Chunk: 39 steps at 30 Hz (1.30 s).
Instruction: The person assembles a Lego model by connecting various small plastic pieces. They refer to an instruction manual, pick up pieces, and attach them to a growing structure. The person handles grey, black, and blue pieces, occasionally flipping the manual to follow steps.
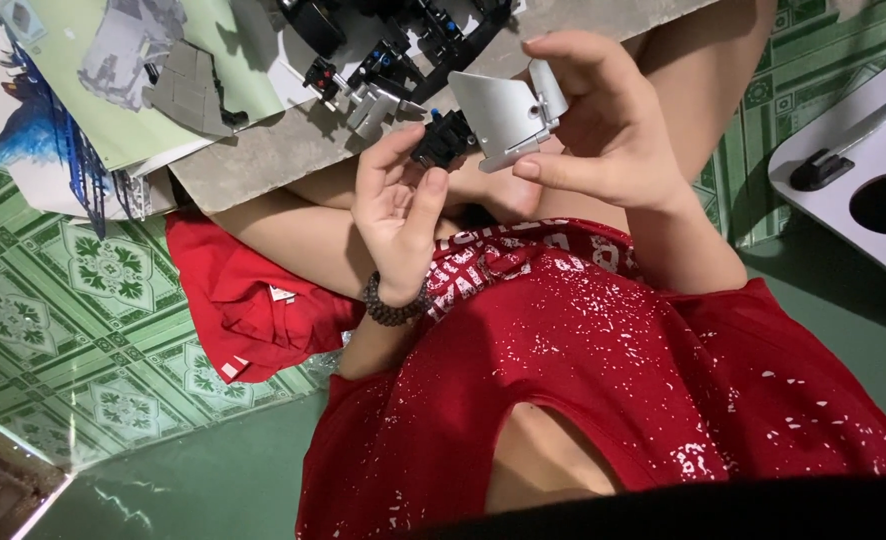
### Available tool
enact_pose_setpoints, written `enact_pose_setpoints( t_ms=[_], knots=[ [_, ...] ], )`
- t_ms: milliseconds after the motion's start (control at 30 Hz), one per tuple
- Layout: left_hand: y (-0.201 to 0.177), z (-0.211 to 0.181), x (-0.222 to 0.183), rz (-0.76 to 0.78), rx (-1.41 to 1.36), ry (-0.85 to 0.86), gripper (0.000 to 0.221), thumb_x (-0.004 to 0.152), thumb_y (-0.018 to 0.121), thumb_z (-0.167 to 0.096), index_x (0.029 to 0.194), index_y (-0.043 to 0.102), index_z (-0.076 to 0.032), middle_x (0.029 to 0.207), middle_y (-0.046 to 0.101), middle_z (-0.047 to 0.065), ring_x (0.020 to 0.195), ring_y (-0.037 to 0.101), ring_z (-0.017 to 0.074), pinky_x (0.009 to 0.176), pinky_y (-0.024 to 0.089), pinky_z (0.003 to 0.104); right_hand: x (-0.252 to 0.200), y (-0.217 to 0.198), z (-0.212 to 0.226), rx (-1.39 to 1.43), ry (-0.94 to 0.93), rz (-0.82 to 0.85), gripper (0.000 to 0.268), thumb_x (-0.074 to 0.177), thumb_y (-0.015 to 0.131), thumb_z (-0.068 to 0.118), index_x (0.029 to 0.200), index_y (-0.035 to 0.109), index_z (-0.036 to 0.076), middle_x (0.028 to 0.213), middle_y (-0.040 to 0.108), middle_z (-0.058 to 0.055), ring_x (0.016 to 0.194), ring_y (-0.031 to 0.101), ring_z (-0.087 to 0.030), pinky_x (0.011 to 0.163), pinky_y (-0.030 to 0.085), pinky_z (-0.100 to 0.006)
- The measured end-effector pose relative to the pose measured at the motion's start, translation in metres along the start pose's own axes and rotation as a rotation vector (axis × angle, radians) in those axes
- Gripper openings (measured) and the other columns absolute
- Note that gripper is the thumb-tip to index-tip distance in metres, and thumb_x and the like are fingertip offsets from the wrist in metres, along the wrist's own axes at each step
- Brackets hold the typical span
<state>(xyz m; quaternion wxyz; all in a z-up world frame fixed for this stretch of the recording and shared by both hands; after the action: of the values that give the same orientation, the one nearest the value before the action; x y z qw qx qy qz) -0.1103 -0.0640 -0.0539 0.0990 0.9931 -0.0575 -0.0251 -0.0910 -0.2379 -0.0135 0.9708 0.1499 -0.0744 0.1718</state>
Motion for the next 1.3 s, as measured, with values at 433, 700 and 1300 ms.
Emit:
enact_pose_setpoints(
  t_ms=[433,700,1300],
  knots=[
    [0.005,-0.001,0.003,0.041,-0.111,-0.015,0.038,0.094,0.050,0.004,0.130,0.039,0.000,0.125,0.050,0.014,0.109,0.056,0.0194,0.099,0.047,0.028,0.001,-0.002,-0.003,-0.123,0.024,-0.020,0.067,0.079,0.070,-0.010,0.136,0.036,0.003,0.129,0.048,-0.012,0.119,0.051,-0.021,0.106,0.044,-0.031],
    [0.007,-0.003,0.009,0.016,-0.130,0.025,0.037,0.093,0.053,0.004,0.128,0.043,-0.003,0.123,0.053,0.012,0.105,0.060,0.0192,0.096,0.052,0.028,-0.001,-0.001,-0.012,-0.073,0.040,-0.005,0.066,0.080,0.064,-0.013,0.137,0.035,0.005,0.136,0.042,-0.011,0.126,0.045,-0.023,0.112,0.040,-0.034],
    [-0.151,-0.008,0.028,-0.466,1.345,0.121,0.058,0.095,0.064,-0.045,0.141,0.035,-0.025,0.149,0.038,0.003,0.144,0.028,0.0289,0.123,0.009,0.058,0.002,-0.006,-0.013,-0.141,-0.039,-0.087,0.068,0.081,0.057,-0.014,0.140,0.035,0.011,0.144,0.039,-0.007,0.130,0.042,-0.021,0.116,0.037,-0.035]
  ],
)
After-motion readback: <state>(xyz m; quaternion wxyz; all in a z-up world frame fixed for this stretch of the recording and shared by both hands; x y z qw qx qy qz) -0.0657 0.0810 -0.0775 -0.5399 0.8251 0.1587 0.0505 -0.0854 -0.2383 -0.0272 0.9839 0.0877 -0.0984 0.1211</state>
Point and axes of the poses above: each hand's wrist, its own x-axis towards the middle knuckle, its own y-axis out of the palm, z = x × y, the point moved 9 cm from there along x, towards the middle knuckle
